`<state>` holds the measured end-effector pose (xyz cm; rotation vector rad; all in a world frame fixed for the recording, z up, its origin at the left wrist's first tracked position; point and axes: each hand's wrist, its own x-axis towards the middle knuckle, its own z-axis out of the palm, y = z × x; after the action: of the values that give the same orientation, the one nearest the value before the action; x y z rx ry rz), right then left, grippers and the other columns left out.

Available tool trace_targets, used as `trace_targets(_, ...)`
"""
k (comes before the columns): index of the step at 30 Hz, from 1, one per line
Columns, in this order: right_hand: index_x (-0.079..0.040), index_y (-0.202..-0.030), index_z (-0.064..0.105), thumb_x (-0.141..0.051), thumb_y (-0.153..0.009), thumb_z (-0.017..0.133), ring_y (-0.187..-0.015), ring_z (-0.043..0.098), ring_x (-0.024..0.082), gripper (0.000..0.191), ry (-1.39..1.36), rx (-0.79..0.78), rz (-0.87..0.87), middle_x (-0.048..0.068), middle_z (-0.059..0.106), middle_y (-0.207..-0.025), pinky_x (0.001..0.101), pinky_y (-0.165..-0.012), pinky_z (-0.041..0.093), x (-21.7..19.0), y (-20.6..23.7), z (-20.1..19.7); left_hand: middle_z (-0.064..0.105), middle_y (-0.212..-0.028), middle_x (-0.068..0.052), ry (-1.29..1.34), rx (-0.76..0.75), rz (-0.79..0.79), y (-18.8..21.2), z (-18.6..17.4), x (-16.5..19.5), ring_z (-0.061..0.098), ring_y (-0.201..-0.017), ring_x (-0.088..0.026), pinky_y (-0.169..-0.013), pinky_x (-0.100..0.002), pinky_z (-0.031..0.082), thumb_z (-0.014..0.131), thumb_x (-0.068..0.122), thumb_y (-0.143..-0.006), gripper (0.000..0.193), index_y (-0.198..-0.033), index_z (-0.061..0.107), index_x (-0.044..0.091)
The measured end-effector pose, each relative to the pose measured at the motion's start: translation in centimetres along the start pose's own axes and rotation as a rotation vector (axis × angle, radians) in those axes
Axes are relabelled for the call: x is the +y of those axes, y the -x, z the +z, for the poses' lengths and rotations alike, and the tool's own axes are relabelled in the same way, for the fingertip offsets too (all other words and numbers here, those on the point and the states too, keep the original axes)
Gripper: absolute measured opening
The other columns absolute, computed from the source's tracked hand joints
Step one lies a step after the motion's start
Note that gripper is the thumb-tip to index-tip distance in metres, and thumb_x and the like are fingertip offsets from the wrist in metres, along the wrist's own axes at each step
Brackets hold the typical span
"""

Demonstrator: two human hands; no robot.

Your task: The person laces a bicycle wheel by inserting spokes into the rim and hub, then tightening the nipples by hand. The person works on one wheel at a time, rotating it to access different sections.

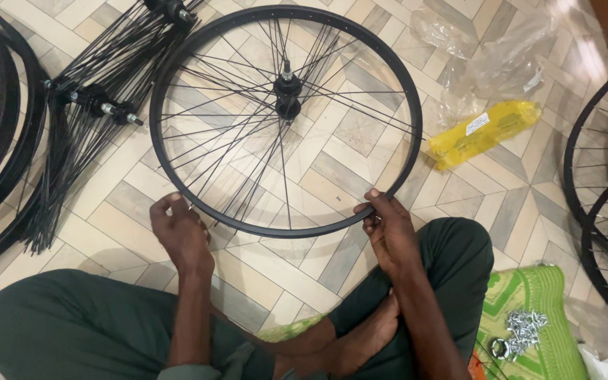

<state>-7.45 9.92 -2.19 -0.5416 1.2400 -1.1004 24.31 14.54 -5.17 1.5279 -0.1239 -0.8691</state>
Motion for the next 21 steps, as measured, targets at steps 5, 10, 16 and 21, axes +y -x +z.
trace_targets(5, -0.004, -0.104, 0.065, -0.024, -0.097, 0.071, -0.063, 0.050, 0.010, 0.022, 0.013, -0.008, -0.016, 0.012, 0.070, -0.084, 0.0229, -0.058, 0.042, 0.2, -0.2, -0.2, 0.055, -0.081, -0.003, 0.129, -0.045, 0.068, -1.0, -0.5, -1.0, 0.050, -0.063, -0.011, -0.054, -0.028, 0.042, 0.052, 0.025, -0.106, 0.022, -0.115, 0.053, 0.005)
trace_targets(10, -0.001, -0.107, 0.065, -0.024, -0.099, 0.067, -0.067, 0.053, 0.012, 0.024, 0.034, 0.027, 0.019, 0.013, 0.069, -0.086, 0.0251, -0.061, 0.044, 0.3, -0.1, 0.0, 0.062, -0.092, -0.008, 0.404, -0.039, 0.004, -3.0, -0.7, -0.3, 0.060, -0.078, -0.016, -0.066, -0.031, 0.048, 0.052, 0.023, -0.102, 0.024, -0.111, 0.059, 0.002)
trace_targets(16, 0.000, -0.108, 0.064, -0.024, -0.099, 0.068, -0.069, 0.052, 0.012, 0.025, 0.015, -0.017, -0.006, 0.014, 0.070, -0.088, 0.0251, -0.063, 0.044, 0.5, 0.0, 0.2, 0.059, -0.093, -0.005, 0.178, -0.061, 0.171, -5.8, 0.1, 2.4, 0.056, -0.076, -0.013, -0.066, -0.029, 0.048, 0.054, 0.022, -0.103, 0.017, -0.111, 0.054, 0.007)
trace_targets(21, -0.001, -0.108, 0.065, -0.024, -0.097, 0.069, -0.069, 0.053, 0.013, 0.026, 0.051, 0.029, 0.020, 0.014, 0.070, -0.088, 0.0263, -0.063, 0.043, 0.6, -0.3, 0.2, 0.057, -0.089, -0.003, -0.005, -0.161, 0.214, -8.2, -0.1, 4.2, 0.052, -0.070, -0.011, -0.060, -0.028, 0.046, 0.057, 0.020, -0.103, 0.016, -0.107, 0.054, 0.005)
